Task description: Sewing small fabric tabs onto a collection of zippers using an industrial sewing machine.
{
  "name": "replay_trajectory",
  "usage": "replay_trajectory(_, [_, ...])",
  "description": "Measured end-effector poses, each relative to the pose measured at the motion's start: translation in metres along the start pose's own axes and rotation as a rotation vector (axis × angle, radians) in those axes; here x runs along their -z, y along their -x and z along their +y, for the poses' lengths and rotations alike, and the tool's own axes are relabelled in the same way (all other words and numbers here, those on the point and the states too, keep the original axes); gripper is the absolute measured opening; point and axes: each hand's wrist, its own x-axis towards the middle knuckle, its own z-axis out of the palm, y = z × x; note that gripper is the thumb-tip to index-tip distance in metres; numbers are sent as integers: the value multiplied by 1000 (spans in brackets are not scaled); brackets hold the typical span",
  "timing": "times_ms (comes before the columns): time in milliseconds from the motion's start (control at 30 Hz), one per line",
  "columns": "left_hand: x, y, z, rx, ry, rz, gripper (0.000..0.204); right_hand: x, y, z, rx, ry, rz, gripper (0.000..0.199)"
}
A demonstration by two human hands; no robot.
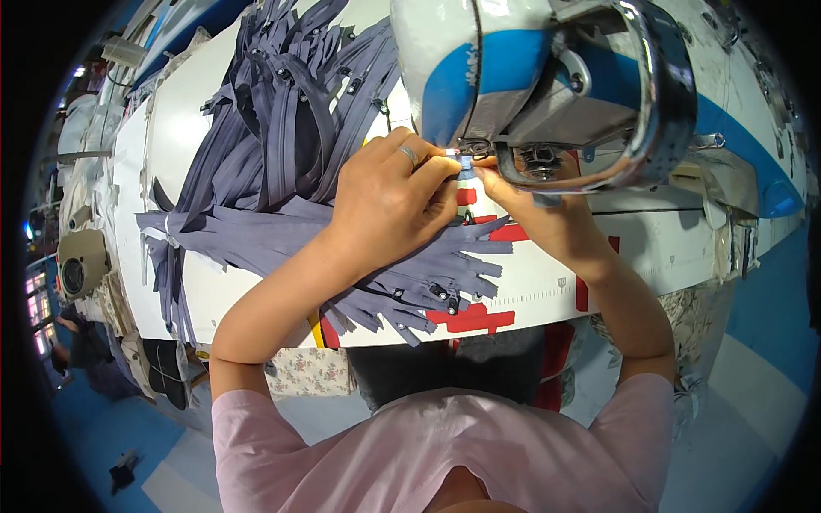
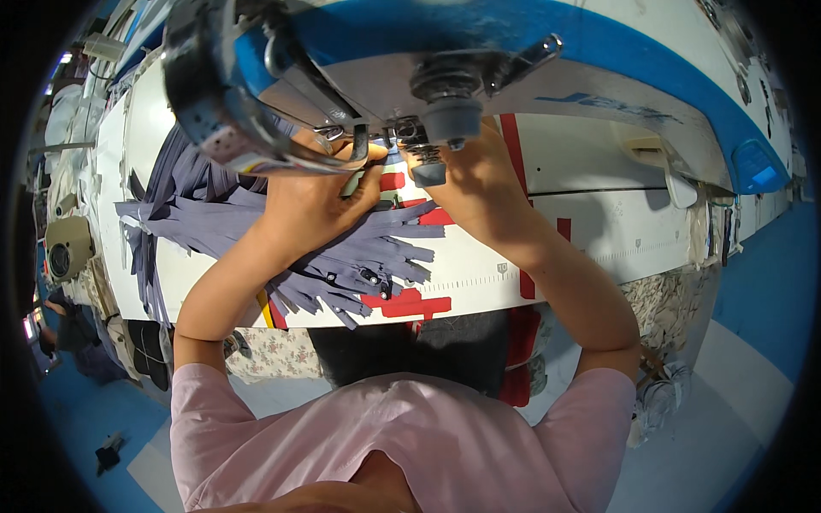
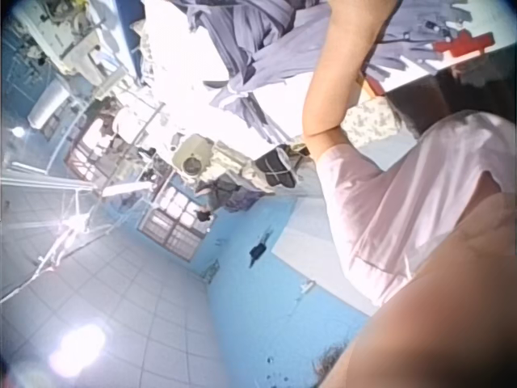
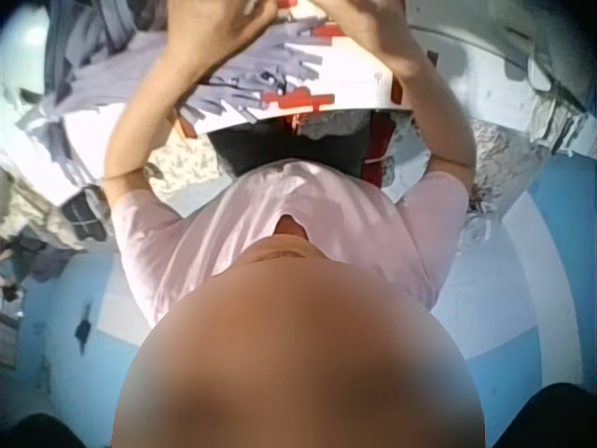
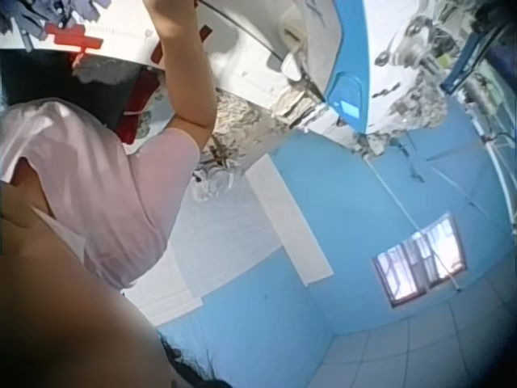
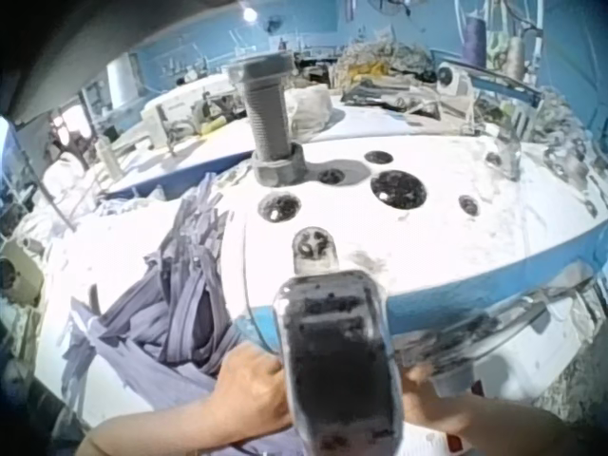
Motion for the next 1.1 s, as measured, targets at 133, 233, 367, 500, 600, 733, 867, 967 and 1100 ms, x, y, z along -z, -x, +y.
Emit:
replay_trajectory(133, [-3,2,-3,-27,-76,25,17,2,-2,-5,120,145,36,30])
replay_trajectory(233, [-2,2,-2,-12,-118,36,18,3,-2,-8,70,214,-18,29])
replay_trajectory(367, [-6,2,-4,-33,-73,46,16,-3,5,0,67,276,-13,29])
replay_trajectory(500, [-7,5,-8,49,21,36,14,-1,6,-3,-13,190,-10,29])
replay_trajectory(600, [-6,3,-12,136,140,-7,15,-2,7,-2,24,275,9,28])
replay_trajectory(733, [-2,-1,-13,168,252,-25,16,-4,13,11,60,232,-3,39])
replay_trajectory(867, [-3,-1,-17,254,292,-103,15,-3,2,-2,-44,44,85,18])
replay_trajectory(967, [-9,2,-24,249,339,-93,15,-4,-3,-6,-40,11,118,15])
replay_trajectory(1100, [-5,-1,-23,236,340,-118,16,-4,-5,-8,-13,44,145,15])
